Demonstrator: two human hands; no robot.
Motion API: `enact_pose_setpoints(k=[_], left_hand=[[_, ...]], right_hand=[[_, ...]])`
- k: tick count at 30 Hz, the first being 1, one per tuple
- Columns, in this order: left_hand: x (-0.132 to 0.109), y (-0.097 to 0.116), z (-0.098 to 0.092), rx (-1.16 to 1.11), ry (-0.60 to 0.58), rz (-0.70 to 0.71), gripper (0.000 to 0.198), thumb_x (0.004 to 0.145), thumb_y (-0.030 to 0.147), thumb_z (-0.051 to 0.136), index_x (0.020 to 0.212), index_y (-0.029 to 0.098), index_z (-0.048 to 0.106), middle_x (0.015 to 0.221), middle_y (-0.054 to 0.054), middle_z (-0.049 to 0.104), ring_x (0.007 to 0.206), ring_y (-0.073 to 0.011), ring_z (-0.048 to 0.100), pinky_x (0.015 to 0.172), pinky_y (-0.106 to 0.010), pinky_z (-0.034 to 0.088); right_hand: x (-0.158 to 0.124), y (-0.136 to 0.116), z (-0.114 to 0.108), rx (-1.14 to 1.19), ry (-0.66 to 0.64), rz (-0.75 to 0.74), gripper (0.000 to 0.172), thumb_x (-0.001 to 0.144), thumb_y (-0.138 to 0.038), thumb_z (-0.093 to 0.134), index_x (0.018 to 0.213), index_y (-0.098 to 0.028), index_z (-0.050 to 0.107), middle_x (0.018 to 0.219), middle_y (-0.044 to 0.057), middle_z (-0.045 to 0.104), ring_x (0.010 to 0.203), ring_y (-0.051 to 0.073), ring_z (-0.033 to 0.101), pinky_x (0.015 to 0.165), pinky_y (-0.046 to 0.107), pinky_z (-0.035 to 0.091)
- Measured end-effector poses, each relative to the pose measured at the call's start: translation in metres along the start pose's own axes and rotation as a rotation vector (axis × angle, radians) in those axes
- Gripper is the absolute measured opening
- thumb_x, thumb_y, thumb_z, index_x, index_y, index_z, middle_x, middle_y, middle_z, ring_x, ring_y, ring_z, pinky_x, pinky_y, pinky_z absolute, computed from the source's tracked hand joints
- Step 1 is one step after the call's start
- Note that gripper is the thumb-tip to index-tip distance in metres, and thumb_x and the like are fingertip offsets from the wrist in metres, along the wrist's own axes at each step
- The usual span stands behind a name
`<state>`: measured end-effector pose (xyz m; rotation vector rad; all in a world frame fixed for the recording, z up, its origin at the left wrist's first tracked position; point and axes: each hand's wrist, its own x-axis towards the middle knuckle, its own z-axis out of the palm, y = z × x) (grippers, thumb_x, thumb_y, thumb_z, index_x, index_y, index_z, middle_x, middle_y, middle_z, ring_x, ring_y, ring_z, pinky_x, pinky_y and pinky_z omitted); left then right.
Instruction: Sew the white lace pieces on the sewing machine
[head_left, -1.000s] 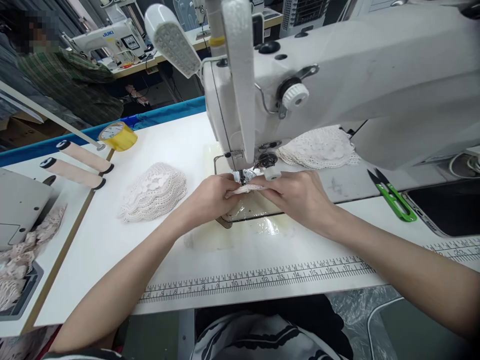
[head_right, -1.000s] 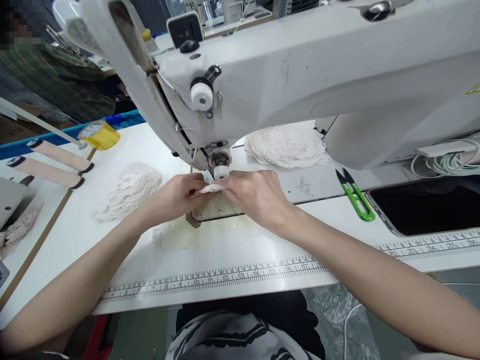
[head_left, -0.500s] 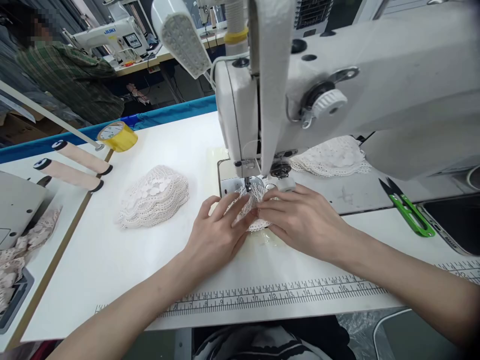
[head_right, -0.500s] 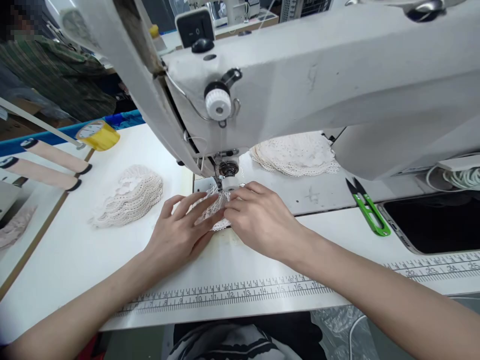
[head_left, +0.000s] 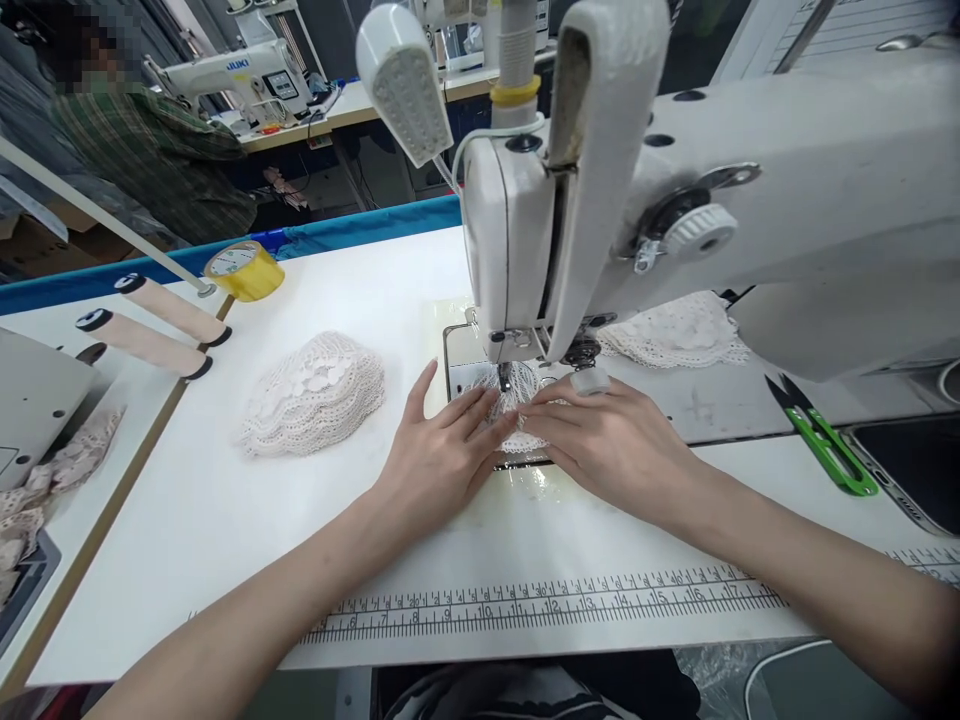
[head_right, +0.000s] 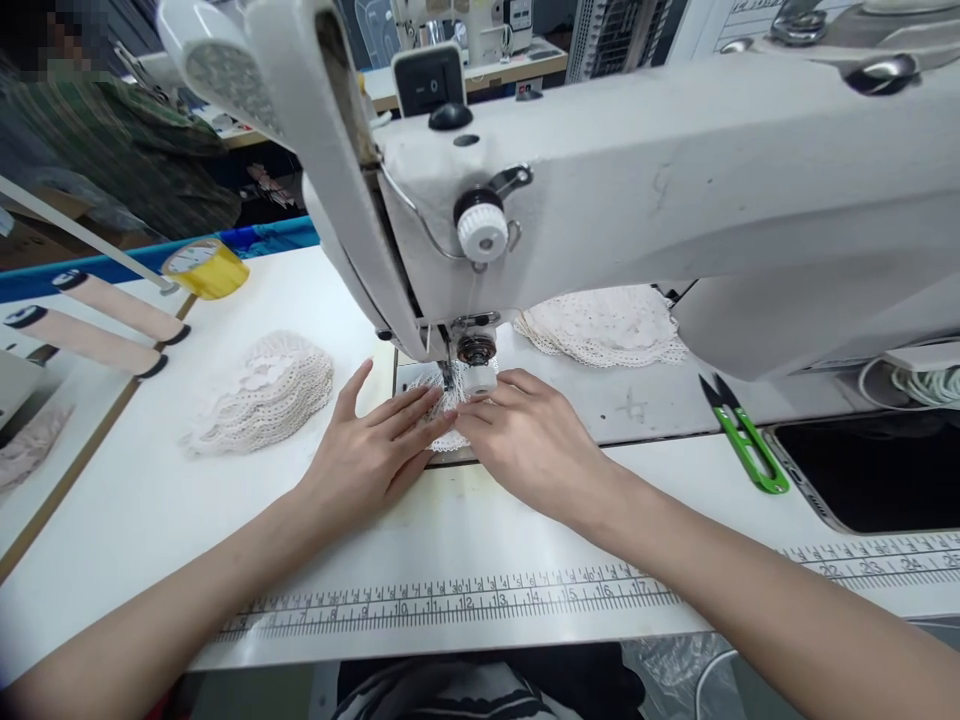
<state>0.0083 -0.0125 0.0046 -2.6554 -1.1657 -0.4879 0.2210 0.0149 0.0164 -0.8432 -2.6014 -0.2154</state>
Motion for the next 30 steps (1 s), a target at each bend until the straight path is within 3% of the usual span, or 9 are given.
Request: enact_pose_setpoints(k=[8, 14, 19, 30], left_hand=[[0.004, -0.005, 0.005, 0.016, 0.004, -0.030, 0.032, 0.097, 0.024, 0.046, 0.126, 0.020, 0.060, 0.128, -0.012, 0.063, 0.120, -0.0244, 0.060, 0.116, -0.066, 0.016], [-0.003, 0.008, 0.002, 0.016, 0.064, 0.010, 0.029, 0.094, 0.016, 0.050, 0.119, 0.014, 0.064, 0.120, -0.010, 0.068, 0.113, -0.0211, 0.064, 0.118, -0.054, 0.022], [-0.003, 0.009, 0.003, 0.022, 0.096, 0.012, 0.026, 0.094, 0.016, 0.052, 0.116, 0.012, 0.065, 0.115, -0.010, 0.070, 0.108, -0.0210, 0.066, 0.119, -0.054, 0.019], [0.004, -0.004, 0.009, 0.022, 0.118, -0.006, 0.027, 0.096, 0.017, 0.049, 0.118, 0.014, 0.064, 0.113, -0.009, 0.071, 0.108, -0.0211, 0.066, 0.120, -0.061, 0.011]], right_hand=[[0.002, 0.006, 0.008, -0.073, 0.045, -0.004, 0.024, 0.085, -0.003, 0.053, 0.094, -0.016, 0.071, 0.084, 0.001, 0.075, 0.073, 0.017, 0.062, 0.072, 0.031, 0.039], [0.000, 0.007, 0.012, -0.081, 0.110, -0.044, 0.023, 0.086, -0.004, 0.054, 0.094, -0.016, 0.071, 0.096, 0.001, 0.075, 0.076, 0.016, 0.063, 0.076, 0.031, 0.039], [-0.001, 0.008, 0.015, -0.111, 0.155, -0.062, 0.023, 0.086, -0.003, 0.054, 0.095, -0.016, 0.071, 0.091, 0.001, 0.075, 0.071, 0.016, 0.061, 0.079, 0.033, 0.040], [0.002, 0.013, 0.019, -0.187, 0.096, -0.059, 0.027, 0.087, -0.001, 0.050, 0.096, -0.016, 0.071, 0.091, 0.003, 0.075, 0.079, 0.018, 0.063, 0.092, 0.039, 0.039]])
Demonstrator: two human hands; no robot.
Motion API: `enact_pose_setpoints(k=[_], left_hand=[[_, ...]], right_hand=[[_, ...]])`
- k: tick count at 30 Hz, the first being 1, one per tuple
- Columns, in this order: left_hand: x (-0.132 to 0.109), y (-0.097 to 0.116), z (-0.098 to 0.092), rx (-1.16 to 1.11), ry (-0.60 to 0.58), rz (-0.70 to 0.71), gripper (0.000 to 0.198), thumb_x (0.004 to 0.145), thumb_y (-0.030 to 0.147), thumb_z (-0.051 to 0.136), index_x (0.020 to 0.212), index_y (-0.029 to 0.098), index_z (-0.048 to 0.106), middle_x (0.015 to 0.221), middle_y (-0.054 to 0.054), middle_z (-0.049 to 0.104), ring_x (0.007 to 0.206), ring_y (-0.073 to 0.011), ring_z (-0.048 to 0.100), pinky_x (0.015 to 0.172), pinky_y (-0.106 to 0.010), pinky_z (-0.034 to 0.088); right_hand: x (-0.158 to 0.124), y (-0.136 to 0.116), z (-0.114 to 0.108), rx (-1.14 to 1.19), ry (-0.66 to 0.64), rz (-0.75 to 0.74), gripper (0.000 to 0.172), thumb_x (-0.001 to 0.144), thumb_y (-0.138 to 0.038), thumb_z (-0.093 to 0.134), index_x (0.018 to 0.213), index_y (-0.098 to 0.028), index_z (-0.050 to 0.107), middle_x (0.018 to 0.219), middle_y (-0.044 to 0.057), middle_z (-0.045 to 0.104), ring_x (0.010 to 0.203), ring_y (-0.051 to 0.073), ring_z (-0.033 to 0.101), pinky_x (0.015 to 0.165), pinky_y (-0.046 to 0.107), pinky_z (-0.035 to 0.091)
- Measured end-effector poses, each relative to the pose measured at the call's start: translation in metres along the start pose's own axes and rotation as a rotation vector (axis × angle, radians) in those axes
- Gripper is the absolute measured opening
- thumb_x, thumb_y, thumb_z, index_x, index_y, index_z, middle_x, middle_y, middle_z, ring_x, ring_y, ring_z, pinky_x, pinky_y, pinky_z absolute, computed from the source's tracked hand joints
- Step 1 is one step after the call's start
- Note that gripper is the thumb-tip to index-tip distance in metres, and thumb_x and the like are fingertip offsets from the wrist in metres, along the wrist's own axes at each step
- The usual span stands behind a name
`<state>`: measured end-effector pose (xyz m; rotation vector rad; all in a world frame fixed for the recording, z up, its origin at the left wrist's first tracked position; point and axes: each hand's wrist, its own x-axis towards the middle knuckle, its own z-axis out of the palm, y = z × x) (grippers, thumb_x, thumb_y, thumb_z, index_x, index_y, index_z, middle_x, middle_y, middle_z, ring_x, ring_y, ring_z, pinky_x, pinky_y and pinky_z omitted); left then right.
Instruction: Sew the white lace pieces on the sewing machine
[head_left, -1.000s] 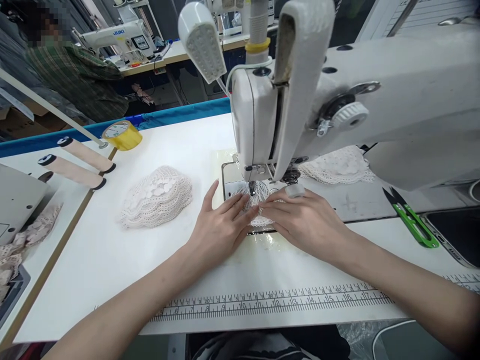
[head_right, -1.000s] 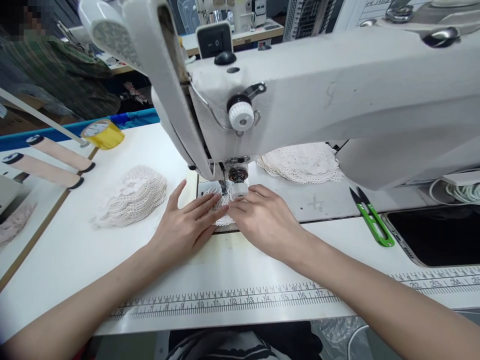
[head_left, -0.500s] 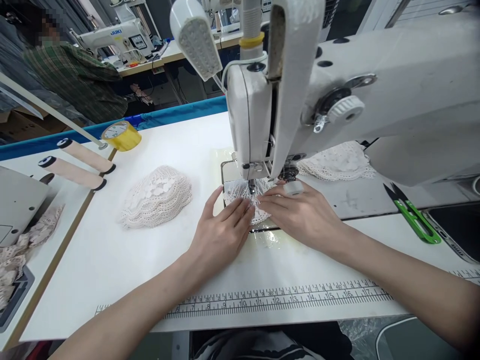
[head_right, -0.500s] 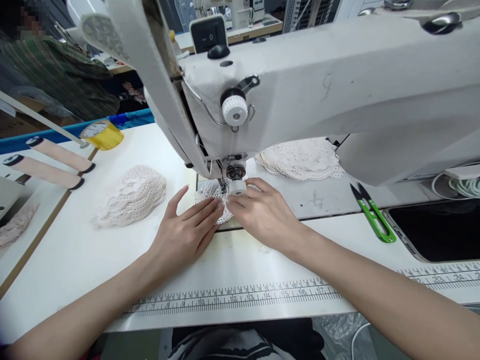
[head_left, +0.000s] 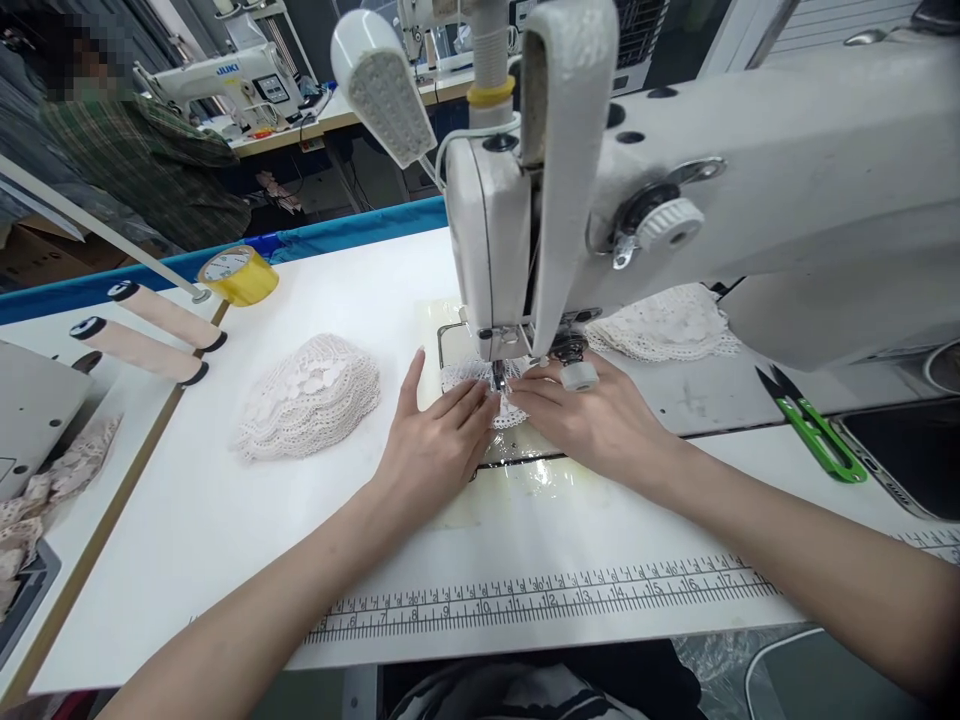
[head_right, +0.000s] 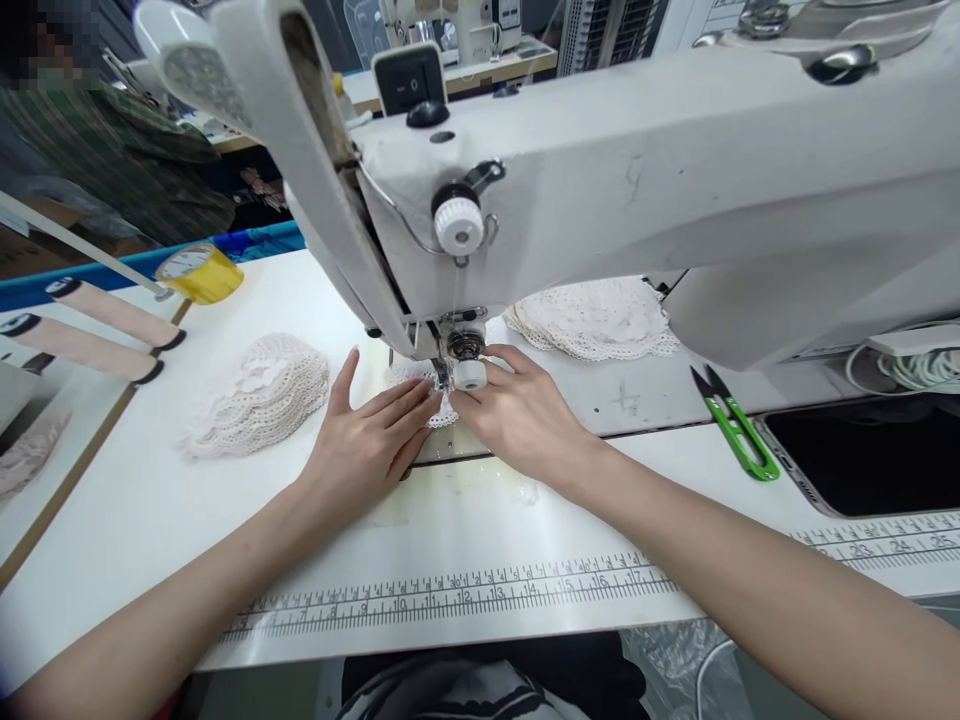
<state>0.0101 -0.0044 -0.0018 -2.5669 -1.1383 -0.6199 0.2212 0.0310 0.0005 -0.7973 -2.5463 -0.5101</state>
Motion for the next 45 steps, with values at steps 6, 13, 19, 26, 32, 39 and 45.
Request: enact_pose_setpoints(k=[6, 13, 19, 26, 32, 39, 45], left_hand=[[-0.007, 0.008, -0.006, -0.015, 0.013, 0.054, 0.025, 0.095, 0.015, 0.051, 0.116, 0.014, 0.065, 0.114, -0.009, 0.071, 0.108, -0.0190, 0.067, 0.121, -0.055, 0.019], [-0.007, 0.008, -0.006, -0.035, 0.011, 0.028, 0.026, 0.095, 0.017, 0.050, 0.115, 0.013, 0.065, 0.112, -0.009, 0.071, 0.107, -0.0197, 0.067, 0.121, -0.056, 0.017], [-0.003, 0.001, 0.000, -0.032, 0.022, 0.017, 0.026, 0.095, 0.017, 0.050, 0.115, 0.011, 0.065, 0.113, -0.010, 0.071, 0.108, -0.0197, 0.067, 0.122, -0.056, 0.012], [-0.002, -0.001, 0.001, -0.006, 0.022, 0.035, 0.027, 0.096, 0.022, 0.050, 0.117, 0.012, 0.065, 0.114, -0.009, 0.071, 0.110, -0.0209, 0.065, 0.122, -0.058, 0.011], [-0.006, 0.001, -0.003, -0.038, 0.015, 0.042, 0.026, 0.095, 0.020, 0.051, 0.115, 0.013, 0.066, 0.111, -0.009, 0.072, 0.107, -0.0198, 0.067, 0.123, -0.055, 0.012], [-0.003, 0.000, -0.004, -0.060, 0.001, 0.022, 0.026, 0.096, 0.020, 0.050, 0.116, 0.015, 0.066, 0.113, -0.009, 0.071, 0.107, -0.0217, 0.067, 0.120, -0.062, 0.017], [-0.002, -0.004, -0.002, -0.070, -0.002, 0.009, 0.027, 0.096, 0.020, 0.050, 0.118, 0.017, 0.065, 0.115, -0.008, 0.070, 0.108, -0.0232, 0.067, 0.119, -0.064, 0.018]], right_hand=[[-0.004, -0.005, -0.006, 0.005, 0.053, -0.066, 0.022, 0.092, -0.011, 0.051, 0.097, -0.016, 0.071, 0.094, 0.001, 0.075, 0.078, 0.016, 0.062, 0.093, 0.037, 0.040], [-0.003, -0.004, -0.005, 0.009, 0.060, -0.070, 0.020, 0.092, -0.012, 0.052, 0.095, -0.015, 0.071, 0.096, 0.003, 0.075, 0.079, 0.015, 0.064, 0.083, 0.034, 0.042], [-0.001, -0.002, -0.002, -0.020, 0.025, -0.051, 0.022, 0.090, -0.006, 0.052, 0.096, -0.015, 0.071, 0.095, 0.002, 0.075, 0.075, 0.015, 0.064, 0.087, 0.036, 0.042], [-0.002, -0.001, 0.000, -0.018, 0.021, -0.015, 0.021, 0.092, -0.013, 0.052, 0.102, -0.013, 0.071, 0.097, 0.006, 0.075, 0.079, 0.018, 0.065, 0.095, 0.040, 0.040], [-0.004, -0.003, -0.001, 0.021, 0.070, -0.006, 0.021, 0.095, -0.020, 0.053, 0.098, -0.015, 0.073, 0.098, 0.004, 0.075, 0.077, 0.017, 0.063, 0.097, 0.039, 0.039], [-0.003, -0.003, -0.001, 0.038, 0.038, 0.019, 0.022, 0.095, -0.022, 0.053, 0.101, -0.013, 0.073, 0.097, 0.005, 0.075, 0.084, 0.018, 0.065, 0.097, 0.040, 0.041], [-0.003, -0.001, 0.001, 0.041, 0.008, 0.054, 0.024, 0.096, -0.024, 0.053, 0.105, -0.013, 0.072, 0.095, 0.008, 0.075, 0.085, 0.020, 0.066, 0.096, 0.041, 0.042]])
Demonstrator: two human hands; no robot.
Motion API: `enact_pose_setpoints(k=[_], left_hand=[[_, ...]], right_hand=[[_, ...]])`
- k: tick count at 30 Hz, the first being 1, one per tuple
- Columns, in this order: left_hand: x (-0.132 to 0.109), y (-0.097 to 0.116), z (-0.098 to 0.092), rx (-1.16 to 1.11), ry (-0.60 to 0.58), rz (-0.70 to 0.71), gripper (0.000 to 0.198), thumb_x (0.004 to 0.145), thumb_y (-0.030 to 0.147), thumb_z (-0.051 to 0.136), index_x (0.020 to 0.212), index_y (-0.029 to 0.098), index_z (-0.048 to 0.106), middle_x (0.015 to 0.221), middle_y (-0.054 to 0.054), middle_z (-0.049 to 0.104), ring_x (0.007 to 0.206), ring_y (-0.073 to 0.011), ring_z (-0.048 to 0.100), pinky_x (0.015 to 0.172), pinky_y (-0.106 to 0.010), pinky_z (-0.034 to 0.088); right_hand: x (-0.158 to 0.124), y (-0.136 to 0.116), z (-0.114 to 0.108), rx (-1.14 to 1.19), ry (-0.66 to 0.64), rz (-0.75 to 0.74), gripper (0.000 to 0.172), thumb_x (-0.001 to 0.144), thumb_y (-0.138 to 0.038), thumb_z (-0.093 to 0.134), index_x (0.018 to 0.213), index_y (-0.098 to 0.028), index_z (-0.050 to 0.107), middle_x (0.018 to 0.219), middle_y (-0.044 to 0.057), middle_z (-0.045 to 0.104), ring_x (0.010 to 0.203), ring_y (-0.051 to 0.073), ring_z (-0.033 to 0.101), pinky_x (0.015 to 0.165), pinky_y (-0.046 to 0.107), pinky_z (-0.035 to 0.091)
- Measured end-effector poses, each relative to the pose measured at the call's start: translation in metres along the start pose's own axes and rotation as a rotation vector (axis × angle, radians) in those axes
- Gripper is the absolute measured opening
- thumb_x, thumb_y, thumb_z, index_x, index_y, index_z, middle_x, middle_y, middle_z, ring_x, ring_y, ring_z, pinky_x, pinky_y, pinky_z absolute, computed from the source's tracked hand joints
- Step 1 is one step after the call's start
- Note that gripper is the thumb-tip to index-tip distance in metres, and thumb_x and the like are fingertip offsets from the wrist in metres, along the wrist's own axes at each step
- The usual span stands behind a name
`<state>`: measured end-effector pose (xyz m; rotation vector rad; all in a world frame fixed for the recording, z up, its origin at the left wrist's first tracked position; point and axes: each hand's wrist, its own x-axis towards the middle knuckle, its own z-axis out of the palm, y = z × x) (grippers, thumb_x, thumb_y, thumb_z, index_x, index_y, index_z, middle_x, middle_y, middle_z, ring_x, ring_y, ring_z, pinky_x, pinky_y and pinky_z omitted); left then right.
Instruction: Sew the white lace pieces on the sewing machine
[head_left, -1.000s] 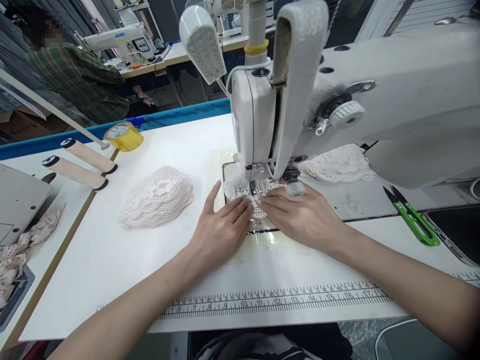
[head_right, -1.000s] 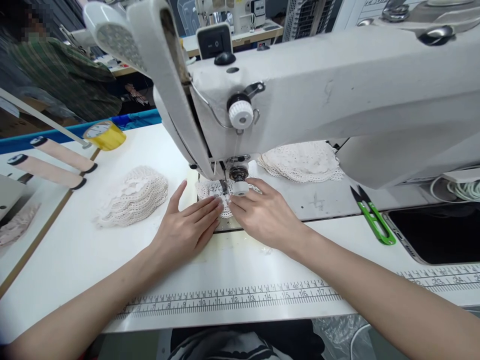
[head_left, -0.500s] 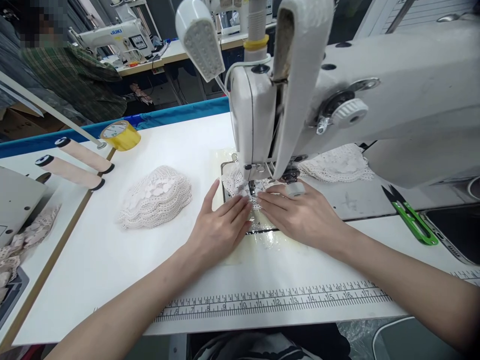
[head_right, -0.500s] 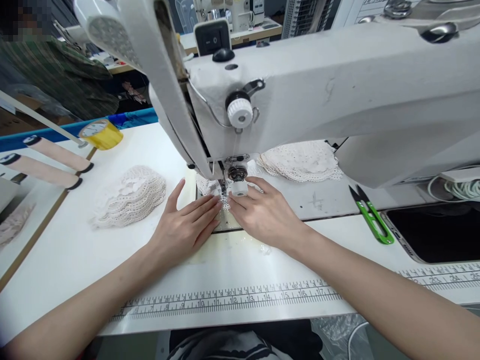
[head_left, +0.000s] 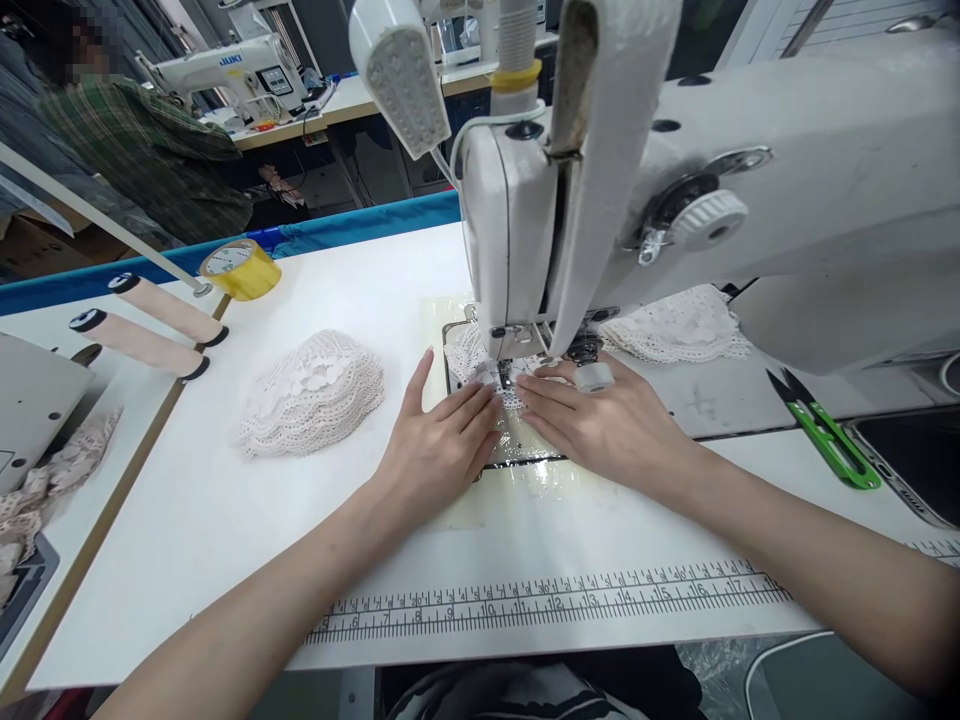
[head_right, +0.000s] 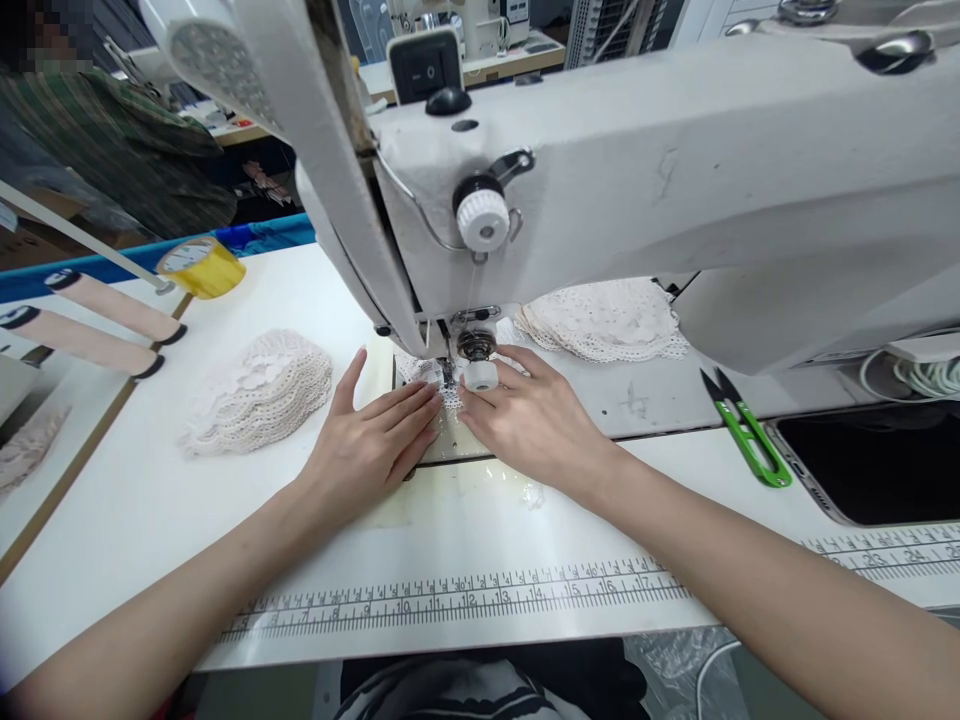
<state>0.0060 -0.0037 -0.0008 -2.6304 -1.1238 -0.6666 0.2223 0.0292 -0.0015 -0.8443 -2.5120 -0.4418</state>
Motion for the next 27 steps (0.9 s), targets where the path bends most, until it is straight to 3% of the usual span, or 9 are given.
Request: enact_pose_setpoints(k=[14, 21, 27], left_hand=[[0.004, -0.006, 0.005, 0.004, 0.003, -0.026, 0.027, 0.097, 0.022, 0.048, 0.116, 0.017, 0.065, 0.115, -0.008, 0.070, 0.109, -0.0229, 0.067, 0.118, -0.064, 0.019], [0.004, -0.005, 0.005, 0.008, -0.002, -0.031, 0.026, 0.097, 0.023, 0.049, 0.117, 0.017, 0.064, 0.116, -0.008, 0.070, 0.110, -0.0230, 0.066, 0.118, -0.063, 0.019], [0.006, -0.014, 0.005, 0.061, -0.032, -0.064, 0.030, 0.098, 0.023, 0.047, 0.124, 0.016, 0.059, 0.127, -0.010, 0.064, 0.124, -0.0251, 0.057, 0.116, -0.057, 0.028]], right_hand=[[0.002, 0.003, 0.005, -0.080, -0.068, 0.023, 0.029, 0.098, -0.030, 0.048, 0.110, -0.015, 0.070, 0.095, 0.006, 0.075, 0.097, 0.023, 0.064, 0.098, 0.042, 0.041], [0.003, 0.003, 0.004, -0.101, -0.067, 0.007, 0.029, 0.099, -0.029, 0.047, 0.103, -0.016, 0.073, 0.090, 0.005, 0.076, 0.092, 0.021, 0.064, 0.100, 0.040, 0.040], [0.005, 0.003, 0.002, -0.084, -0.079, 0.019, 0.029, 0.098, -0.024, 0.046, 0.091, -0.019, 0.074, 0.092, 0.004, 0.075, 0.094, 0.022, 0.064, 0.100, 0.042, 0.040]])
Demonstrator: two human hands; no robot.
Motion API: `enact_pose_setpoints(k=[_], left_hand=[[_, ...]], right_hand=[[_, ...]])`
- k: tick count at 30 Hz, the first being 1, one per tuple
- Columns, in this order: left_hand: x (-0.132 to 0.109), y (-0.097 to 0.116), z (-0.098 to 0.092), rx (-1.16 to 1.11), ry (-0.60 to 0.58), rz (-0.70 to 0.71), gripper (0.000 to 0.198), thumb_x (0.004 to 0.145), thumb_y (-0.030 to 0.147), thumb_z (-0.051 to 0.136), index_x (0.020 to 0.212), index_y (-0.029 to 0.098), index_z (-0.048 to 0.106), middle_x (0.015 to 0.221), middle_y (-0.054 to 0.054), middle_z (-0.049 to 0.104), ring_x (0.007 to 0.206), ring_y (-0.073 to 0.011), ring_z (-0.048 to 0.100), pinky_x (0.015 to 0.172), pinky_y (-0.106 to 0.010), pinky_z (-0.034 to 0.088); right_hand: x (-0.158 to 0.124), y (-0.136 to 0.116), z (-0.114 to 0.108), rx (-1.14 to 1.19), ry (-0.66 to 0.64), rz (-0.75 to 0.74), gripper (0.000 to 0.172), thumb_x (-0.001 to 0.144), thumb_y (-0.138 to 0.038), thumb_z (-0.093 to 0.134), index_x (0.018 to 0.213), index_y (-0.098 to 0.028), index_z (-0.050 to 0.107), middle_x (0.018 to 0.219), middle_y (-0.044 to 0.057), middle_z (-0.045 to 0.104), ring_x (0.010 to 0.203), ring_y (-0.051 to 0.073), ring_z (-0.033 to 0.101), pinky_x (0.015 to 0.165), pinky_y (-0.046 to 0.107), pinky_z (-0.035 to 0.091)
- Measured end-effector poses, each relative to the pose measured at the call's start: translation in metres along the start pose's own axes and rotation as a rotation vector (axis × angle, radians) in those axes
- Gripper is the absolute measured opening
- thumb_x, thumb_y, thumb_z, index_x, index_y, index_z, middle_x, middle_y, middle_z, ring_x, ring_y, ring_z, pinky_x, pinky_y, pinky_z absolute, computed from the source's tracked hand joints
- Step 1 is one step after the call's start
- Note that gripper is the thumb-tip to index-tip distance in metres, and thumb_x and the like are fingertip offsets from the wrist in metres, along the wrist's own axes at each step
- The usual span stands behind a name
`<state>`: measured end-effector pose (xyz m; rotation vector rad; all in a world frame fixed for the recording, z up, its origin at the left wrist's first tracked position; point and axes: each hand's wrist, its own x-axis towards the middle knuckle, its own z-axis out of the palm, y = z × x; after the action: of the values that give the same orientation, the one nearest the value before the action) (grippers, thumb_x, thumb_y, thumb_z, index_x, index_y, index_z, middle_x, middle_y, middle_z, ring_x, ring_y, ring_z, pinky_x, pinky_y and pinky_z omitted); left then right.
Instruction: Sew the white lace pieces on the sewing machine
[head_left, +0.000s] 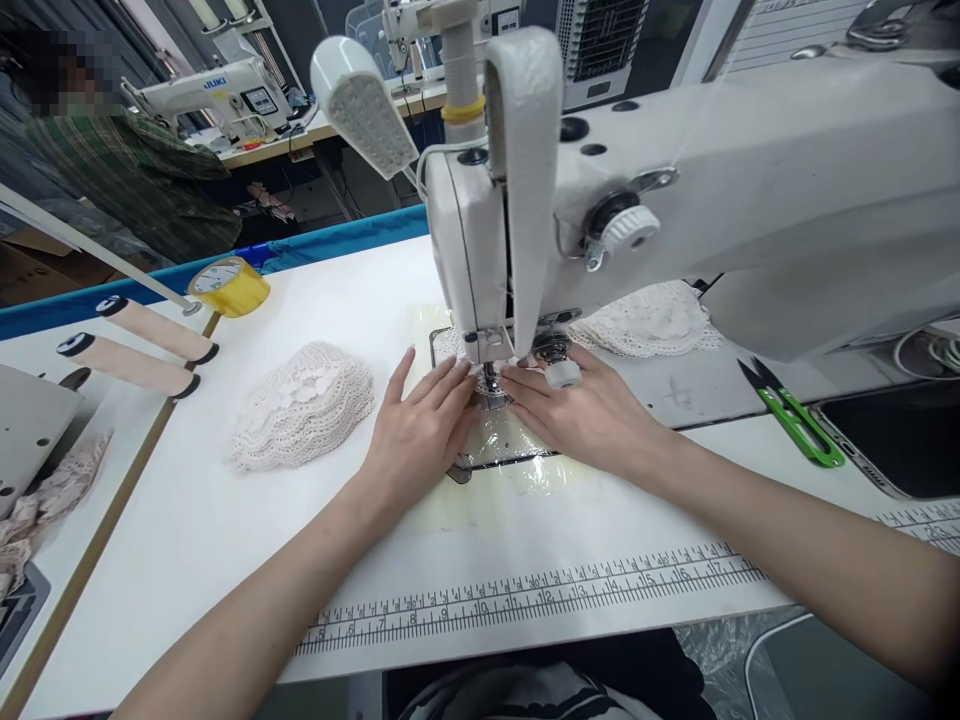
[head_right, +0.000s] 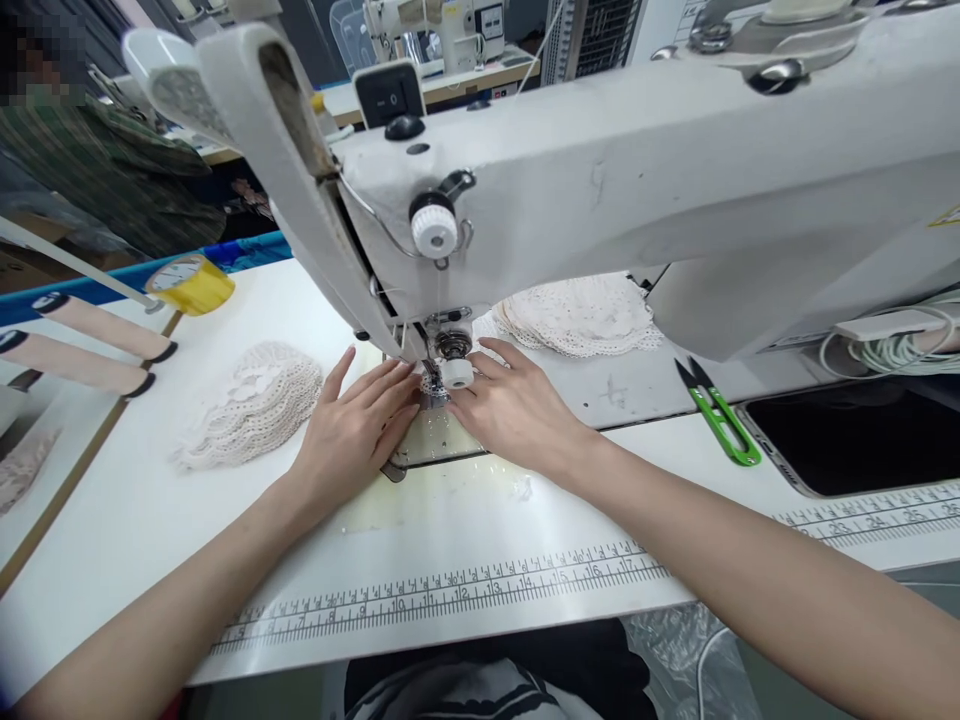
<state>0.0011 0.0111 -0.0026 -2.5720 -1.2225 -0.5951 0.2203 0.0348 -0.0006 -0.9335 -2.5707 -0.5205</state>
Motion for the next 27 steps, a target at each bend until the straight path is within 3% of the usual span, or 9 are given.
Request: enact_pose_setpoints(k=[3, 6, 8, 9, 12, 15, 18, 22, 27], left_hand=[[-0.001, -0.001, -0.005, 0.079, -0.034, -0.011, 0.036, 0.097, 0.034, 0.048, 0.125, 0.013, 0.058, 0.127, -0.013, 0.063, 0.124, -0.0297, 0.056, 0.113, -0.057, 0.031], [-0.002, 0.004, -0.015, 0.153, 0.050, 0.021, 0.027, 0.095, 0.037, 0.053, 0.106, 0.017, 0.067, 0.084, -0.005, 0.073, 0.082, -0.0223, 0.069, 0.103, -0.051, 0.040], [-0.002, 0.007, -0.020, 0.159, 0.135, 0.032, 0.016, 0.093, 0.031, 0.056, 0.093, 0.020, 0.067, 0.062, 0.002, 0.065, 0.059, -0.0153, 0.062, 0.091, -0.043, 0.046], [-0.002, 0.007, -0.021, 0.138, 0.159, 0.035, 0.012, 0.093, 0.027, 0.056, 0.091, 0.021, 0.067, 0.061, 0.003, 0.064, 0.057, -0.0143, 0.061, 0.087, -0.040, 0.047], [-0.001, 0.006, -0.017, -0.002, 0.110, 0.056, 0.016, 0.092, 0.017, 0.054, 0.104, 0.020, 0.065, 0.091, -0.002, 0.073, 0.086, -0.0171, 0.068, 0.090, -0.038, 0.048], [-0.001, 0.004, -0.010, -0.109, 0.019, 0.089, 0.025, 0.095, 0.016, 0.050, 0.117, 0.019, 0.061, 0.114, -0.005, 0.070, 0.105, -0.0178, 0.065, 0.098, -0.037, 0.047], [-0.003, 0.006, -0.006, -0.104, -0.028, 0.079, 0.029, 0.096, 0.022, 0.050, 0.122, 0.015, 0.059, 0.111, -0.008, 0.069, 0.102, -0.0197, 0.064, 0.098, -0.039, 0.047], [-0.004, 0.012, -0.007, -0.069, -0.086, 0.050, 0.035, 0.096, 0.036, 0.051, 0.123, 0.016, 0.062, 0.113, -0.010, 0.066, 0.103, -0.0241, 0.062, 0.099, -0.044, 0.046], [-0.006, 0.013, -0.009, -0.016, -0.068, 0.069, 0.035, 0.095, 0.038, 0.053, 0.123, 0.019, 0.061, 0.124, -0.008, 0.065, 0.113, -0.0234, 0.059, 0.106, -0.046, 0.039]], right_hand=[[0.000, 0.001, -0.004, 0.013, -0.013, -0.017, 0.030, 0.091, -0.008, 0.045, 0.094, -0.018, 0.073, 0.097, 0.006, 0.075, 0.095, 0.022, 0.063, 0.097, 0.043, 0.042], [-0.001, 0.000, -0.007, 0.043, 0.033, -0.024, 0.034, 0.085, 0.001, 0.045, 0.097, -0.015, 0.072, 0.100, 0.008, 0.074, 0.095, 0.022, 0.063, 0.089, 0.039, 0.045], [-0.002, -0.002, -0.009, 0.061, 0.085, -0.019, 0.032, 0.085, 0.002, 0.046, 0.096, -0.015, 0.072, 0.099, 0.008, 0.074, 0.091, 0.021, 0.063, 0.081, 0.036, 0.046], [-0.002, -0.004, -0.009, 0.069, 0.108, -0.017, 0.032, 0.084, 0.002, 0.047, 0.096, -0.015, 0.072, 0.098, 0.007, 0.074, 0.086, 0.020, 0.063, 0.078, 0.034, 0.046], [-0.003, -0.010, -0.010, 0.106, 0.142, -0.026, 0.033, 0.084, 0.003, 0.045, 0.096, -0.014, 0.071, 0.097, 0.007, 0.074, 0.072, 0.016, 0.061, 0.070, 0.032, 0.044], [-0.004, -0.013, -0.009, 0.139, 0.133, -0.026, 0.035, 0.084, 0.003, 0.043, 0.098, -0.012, 0.071, 0.099, 0.007, 0.074, 0.069, 0.015, 0.059, 0.067, 0.031, 0.042], [-0.006, -0.011, -0.006, 0.142, 0.097, 0.006, 0.033, 0.084, 0.002, 0.043, 0.097, -0.012, 0.070, 0.100, 0.007, 0.073, 0.068, 0.016, 0.057, 0.067, 0.031, 0.041], [-0.005, -0.006, -0.004, 0.121, 0.009, 0.046, 0.028, 0.085, -0.004, 0.048, 0.102, -0.013, 0.069, 0.101, 0.009, 0.073, 0.081, 0.020, 0.060, 0.072, 0.033, 0.041], [-0.003, -0.006, -0.004, 0.038, 0.008, 0.048, 0.027, 0.087, -0.008, 0.049, 0.107, -0.010, 0.067, 0.090, 0.010, 0.073, 0.085, 0.022, 0.060, 0.081, 0.034, 0.039]])
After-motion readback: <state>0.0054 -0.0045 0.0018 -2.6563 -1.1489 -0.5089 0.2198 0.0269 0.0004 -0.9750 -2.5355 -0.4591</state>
